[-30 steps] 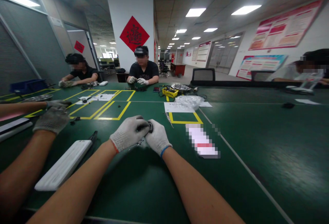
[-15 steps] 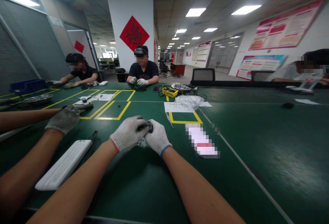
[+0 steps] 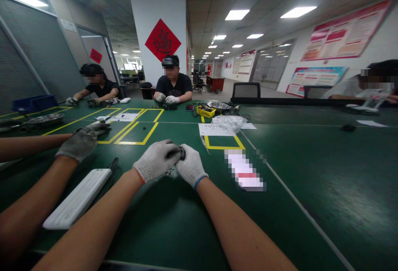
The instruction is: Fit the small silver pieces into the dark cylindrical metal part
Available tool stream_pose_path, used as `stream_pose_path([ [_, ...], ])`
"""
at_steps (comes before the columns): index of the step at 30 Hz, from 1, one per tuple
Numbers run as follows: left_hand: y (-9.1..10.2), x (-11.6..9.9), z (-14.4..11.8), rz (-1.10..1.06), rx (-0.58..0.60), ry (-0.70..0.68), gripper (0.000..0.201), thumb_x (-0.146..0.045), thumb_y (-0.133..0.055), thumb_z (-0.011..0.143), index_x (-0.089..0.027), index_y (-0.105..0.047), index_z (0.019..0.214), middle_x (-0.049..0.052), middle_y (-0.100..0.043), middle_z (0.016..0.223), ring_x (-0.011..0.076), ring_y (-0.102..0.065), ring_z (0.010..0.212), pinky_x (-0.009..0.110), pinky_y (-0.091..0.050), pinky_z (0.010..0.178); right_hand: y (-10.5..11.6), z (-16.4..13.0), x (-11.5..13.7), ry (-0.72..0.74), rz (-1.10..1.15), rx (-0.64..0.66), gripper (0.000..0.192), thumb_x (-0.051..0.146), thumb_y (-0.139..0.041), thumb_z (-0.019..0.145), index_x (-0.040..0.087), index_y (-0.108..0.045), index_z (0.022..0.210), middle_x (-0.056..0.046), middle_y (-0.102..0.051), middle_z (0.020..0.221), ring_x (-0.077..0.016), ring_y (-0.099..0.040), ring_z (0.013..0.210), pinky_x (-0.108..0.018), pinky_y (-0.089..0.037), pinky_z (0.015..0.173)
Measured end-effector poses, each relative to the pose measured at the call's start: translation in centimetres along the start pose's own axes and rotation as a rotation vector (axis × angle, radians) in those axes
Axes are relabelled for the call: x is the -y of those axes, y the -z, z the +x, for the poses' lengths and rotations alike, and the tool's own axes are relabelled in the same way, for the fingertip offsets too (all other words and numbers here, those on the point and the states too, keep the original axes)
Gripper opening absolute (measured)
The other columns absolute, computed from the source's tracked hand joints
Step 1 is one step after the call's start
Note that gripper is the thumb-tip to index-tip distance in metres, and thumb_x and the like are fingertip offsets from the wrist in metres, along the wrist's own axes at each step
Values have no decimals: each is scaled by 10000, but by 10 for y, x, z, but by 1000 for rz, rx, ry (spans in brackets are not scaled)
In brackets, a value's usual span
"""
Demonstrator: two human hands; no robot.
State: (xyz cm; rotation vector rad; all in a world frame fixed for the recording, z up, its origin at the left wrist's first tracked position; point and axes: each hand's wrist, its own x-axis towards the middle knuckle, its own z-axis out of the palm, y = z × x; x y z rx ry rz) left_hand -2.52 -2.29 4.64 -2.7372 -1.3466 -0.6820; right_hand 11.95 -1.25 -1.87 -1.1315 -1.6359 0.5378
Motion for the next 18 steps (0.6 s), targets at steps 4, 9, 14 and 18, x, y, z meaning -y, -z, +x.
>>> stream_pose_path([
  [4, -1, 1, 0, 19, 2, 25, 242, -309, -562, 954, -181, -756, 886, 64, -670, 858, 185, -622, 761, 306, -477, 697, 0, 0, 0, -10, -7, -1, 79, 193, -572, 722, 201, -634, 770, 6, -664, 706, -173, -570, 696, -273, -415, 631],
  [9, -2, 2, 1, 15, 1, 26, 258, -316, -549, 962, -184, -757, 887, 67, -675, 865, 188, -621, 756, 310, -481, 698, 0, 0, 1, -17, -16, 1, 65, 188, -572, 720, 203, -622, 757, 6, -657, 701, -171, -570, 693, -275, -411, 631],
  [14, -1, 2, 0, -5, 1, 26, 258, -310, -544, 964, -184, -758, 894, 65, -679, 875, 186, -625, 760, 307, -478, 699, 0, 0, 2, -24, -23, 2, 67, 188, -578, 717, 202, -622, 765, 10, -656, 700, -170, -571, 696, -274, -411, 634],
  [18, 0, 1, 0, -11, -8, 5, 228, -297, -565, 955, -184, -756, 901, 62, -678, 878, 184, -625, 764, 306, -474, 700, 1, 0, 2, -28, -10, 4, 70, 201, -580, 723, 203, -626, 776, 1, -667, 717, -179, -583, 717, -279, -421, 648],
])
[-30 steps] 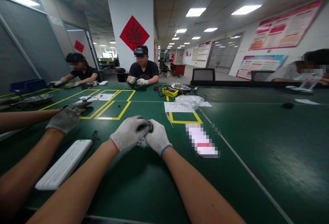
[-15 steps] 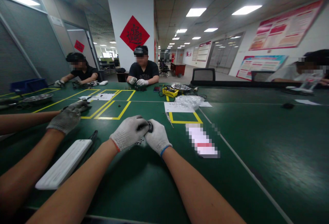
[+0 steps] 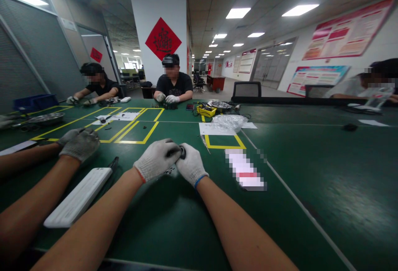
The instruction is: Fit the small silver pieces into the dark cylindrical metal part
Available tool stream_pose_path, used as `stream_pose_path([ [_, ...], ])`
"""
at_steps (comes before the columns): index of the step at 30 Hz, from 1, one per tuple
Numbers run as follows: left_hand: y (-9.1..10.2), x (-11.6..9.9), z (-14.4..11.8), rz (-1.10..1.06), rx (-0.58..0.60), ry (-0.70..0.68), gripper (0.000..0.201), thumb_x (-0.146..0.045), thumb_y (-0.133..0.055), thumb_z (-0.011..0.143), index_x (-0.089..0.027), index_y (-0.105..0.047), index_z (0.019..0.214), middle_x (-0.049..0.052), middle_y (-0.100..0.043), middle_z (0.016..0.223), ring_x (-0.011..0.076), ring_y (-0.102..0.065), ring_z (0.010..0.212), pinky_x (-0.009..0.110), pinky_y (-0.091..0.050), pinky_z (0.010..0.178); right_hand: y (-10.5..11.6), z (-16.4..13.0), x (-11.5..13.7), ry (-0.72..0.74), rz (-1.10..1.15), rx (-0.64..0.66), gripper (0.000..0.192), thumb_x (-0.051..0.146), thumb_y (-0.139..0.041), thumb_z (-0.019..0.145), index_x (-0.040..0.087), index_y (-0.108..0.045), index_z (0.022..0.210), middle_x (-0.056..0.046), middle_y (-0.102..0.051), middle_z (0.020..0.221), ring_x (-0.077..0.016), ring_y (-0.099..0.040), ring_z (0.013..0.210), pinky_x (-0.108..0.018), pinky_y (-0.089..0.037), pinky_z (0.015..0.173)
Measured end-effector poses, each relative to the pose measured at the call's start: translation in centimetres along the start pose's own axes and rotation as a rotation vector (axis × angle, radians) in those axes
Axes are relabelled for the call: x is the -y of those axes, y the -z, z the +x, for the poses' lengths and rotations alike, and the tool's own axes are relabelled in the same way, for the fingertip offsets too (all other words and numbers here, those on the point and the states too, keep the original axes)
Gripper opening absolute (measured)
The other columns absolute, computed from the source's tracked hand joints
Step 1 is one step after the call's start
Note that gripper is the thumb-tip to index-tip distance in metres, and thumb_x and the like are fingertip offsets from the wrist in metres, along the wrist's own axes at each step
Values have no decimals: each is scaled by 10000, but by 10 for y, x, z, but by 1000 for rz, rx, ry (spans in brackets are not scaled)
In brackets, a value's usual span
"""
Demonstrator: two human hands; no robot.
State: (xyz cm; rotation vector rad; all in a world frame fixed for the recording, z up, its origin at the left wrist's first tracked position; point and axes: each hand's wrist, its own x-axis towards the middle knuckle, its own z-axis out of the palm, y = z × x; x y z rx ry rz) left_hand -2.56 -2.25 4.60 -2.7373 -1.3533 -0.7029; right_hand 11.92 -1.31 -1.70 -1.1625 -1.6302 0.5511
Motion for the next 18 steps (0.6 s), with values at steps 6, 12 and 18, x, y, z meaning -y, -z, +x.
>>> stream_pose_path([
  [6, 0, -1, 0, -3, -11, -4, 235, -305, -560, 964, -187, -757, 916, 59, -674, 871, 177, -616, 746, 303, -462, 681, 0, 0, -1, 14, 20, 4, 90, 205, -555, 731, 200, -627, 785, -7, -664, 718, -183, -580, 726, -288, -431, 671],
  [12, 0, -1, 0, 3, 2, -5, 235, -298, -554, 961, -191, -757, 908, 55, -671, 873, 178, -617, 751, 303, -467, 688, -1, 0, -2, -3, 2, 2, 93, 201, -571, 708, 195, -631, 778, 3, -658, 710, -172, -561, 710, -278, -416, 659],
  [18, -1, -1, 0, 7, 3, 1, 238, -309, -555, 960, -194, -756, 904, 57, -674, 878, 188, -627, 769, 309, -478, 699, 0, 1, -2, 3, 7, -3, 60, 206, -568, 709, 201, -614, 747, 8, -648, 690, -168, -554, 702, -273, -404, 642],
])
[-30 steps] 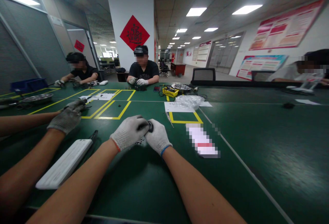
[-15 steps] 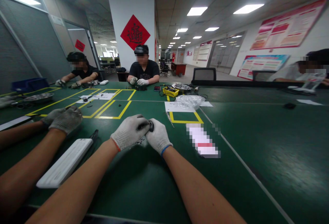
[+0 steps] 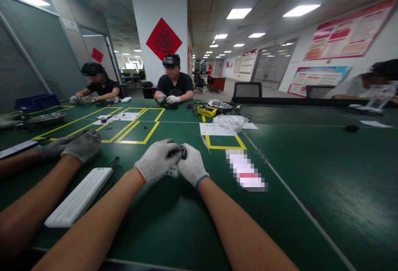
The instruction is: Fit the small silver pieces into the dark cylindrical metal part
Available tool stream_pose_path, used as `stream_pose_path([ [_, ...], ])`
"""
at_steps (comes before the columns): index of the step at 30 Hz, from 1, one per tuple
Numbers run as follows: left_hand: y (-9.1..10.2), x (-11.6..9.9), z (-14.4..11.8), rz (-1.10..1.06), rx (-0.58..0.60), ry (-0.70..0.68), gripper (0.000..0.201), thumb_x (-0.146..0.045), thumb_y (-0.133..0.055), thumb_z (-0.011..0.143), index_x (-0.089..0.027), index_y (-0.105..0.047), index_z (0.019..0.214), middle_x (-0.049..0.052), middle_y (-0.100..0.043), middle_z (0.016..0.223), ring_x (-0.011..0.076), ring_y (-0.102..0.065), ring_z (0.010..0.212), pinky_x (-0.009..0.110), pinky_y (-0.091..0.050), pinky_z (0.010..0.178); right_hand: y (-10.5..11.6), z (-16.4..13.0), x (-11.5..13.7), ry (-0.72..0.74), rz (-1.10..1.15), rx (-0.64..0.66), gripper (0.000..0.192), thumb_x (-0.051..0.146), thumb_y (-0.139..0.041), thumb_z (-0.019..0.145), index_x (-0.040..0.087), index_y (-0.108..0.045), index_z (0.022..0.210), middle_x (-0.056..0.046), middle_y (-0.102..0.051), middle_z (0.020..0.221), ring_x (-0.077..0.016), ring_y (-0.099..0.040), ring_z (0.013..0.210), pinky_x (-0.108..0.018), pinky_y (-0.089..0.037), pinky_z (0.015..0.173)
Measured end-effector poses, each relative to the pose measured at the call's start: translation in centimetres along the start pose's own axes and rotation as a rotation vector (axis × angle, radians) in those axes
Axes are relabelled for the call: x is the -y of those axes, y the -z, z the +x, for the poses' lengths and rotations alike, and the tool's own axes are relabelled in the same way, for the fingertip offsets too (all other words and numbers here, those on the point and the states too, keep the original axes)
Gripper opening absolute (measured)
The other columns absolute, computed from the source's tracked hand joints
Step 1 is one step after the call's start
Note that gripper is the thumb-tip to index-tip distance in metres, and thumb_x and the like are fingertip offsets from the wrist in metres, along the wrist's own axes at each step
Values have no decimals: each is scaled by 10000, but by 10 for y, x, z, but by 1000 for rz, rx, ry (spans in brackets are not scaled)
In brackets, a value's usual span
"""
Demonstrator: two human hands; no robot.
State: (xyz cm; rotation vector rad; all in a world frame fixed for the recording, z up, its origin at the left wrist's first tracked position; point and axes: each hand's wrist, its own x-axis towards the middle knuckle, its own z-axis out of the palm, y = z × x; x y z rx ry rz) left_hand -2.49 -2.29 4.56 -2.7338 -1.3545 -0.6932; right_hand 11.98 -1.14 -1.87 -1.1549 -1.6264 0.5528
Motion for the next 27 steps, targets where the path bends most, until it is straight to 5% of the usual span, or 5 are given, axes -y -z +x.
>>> stream_pose_path([
  [27, -2, 3, 0, -48, -112, 34, 159, -259, -626, 920, -195, -771, 920, 53, -699, 897, 185, -656, 791, 310, -518, 736, -2, 1, -2, -8, -13, -4, 47, 231, -573, 737, 204, -606, 755, 16, -627, 680, -161, -548, 692, -269, -397, 638],
])
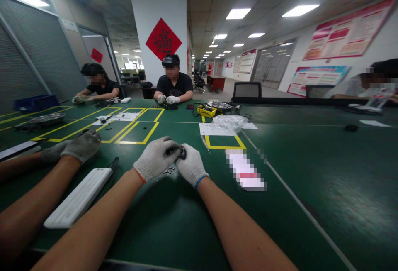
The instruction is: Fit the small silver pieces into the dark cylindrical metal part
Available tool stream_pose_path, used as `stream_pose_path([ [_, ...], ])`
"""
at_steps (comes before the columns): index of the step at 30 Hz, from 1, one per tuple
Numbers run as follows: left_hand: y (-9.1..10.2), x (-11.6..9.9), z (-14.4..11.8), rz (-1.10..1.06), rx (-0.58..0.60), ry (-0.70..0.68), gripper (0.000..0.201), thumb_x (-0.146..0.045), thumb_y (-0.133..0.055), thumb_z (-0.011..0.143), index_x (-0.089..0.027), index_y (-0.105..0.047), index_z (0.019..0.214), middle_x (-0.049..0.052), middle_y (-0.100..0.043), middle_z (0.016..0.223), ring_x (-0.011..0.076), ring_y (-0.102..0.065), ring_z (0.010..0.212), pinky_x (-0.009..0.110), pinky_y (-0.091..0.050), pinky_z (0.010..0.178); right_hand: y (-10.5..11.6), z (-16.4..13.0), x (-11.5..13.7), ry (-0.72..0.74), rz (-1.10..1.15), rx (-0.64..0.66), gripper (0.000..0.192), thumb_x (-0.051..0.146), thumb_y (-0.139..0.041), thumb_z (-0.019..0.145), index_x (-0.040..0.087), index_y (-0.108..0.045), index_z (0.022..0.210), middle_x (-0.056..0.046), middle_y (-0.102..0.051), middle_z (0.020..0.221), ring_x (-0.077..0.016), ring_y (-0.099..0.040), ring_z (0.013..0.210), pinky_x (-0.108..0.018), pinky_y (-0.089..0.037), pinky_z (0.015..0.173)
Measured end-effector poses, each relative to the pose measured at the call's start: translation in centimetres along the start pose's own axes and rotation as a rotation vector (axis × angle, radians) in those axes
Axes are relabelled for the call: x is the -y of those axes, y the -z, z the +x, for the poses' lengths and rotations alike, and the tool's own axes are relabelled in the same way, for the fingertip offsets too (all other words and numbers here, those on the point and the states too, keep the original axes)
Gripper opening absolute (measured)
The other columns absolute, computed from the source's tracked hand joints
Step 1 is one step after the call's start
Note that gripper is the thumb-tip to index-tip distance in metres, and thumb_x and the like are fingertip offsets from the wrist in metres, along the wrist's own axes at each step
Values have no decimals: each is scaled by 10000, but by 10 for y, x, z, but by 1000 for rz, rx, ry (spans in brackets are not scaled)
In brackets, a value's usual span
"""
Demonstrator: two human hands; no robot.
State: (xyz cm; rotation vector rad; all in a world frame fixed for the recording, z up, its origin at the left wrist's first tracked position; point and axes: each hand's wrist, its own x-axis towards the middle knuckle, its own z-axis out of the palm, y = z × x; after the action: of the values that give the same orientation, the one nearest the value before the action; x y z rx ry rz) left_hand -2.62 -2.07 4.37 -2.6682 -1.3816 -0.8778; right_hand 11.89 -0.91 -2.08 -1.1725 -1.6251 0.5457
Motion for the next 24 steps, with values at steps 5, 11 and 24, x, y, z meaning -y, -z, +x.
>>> stream_pose_path([
  [5, 0, 1, 0, -22, -25, 4, 153, -269, -634, 921, -196, -770, 922, 54, -710, 924, 187, -666, 813, 318, -530, 757, 1, -1, 1, 0, -9, 4, 44, 232, -570, 731, 204, -599, 748, 20, -620, 676, -158, -540, 688, -266, -386, 627],
  [11, 1, 1, 0, -24, -23, 38, 167, -277, -621, 927, -202, -764, 967, 61, -718, 975, 196, -679, 860, 329, -550, 790, 2, -1, 3, -12, 8, 12, 56, 246, -583, 737, 201, -609, 759, 19, -626, 680, -158, -540, 688, -266, -390, 622],
  [24, -2, 3, -2, -78, -116, 3, 347, -318, -623, 925, -196, -666, 1247, 96, -699, 1262, 259, -657, 1184, 418, -541, 1040, 1, -1, 1, 30, -3, 5, 66, 214, -554, 703, 206, -587, 760, 24, -592, 680, -157, -519, 673, -274, -388, 625],
])
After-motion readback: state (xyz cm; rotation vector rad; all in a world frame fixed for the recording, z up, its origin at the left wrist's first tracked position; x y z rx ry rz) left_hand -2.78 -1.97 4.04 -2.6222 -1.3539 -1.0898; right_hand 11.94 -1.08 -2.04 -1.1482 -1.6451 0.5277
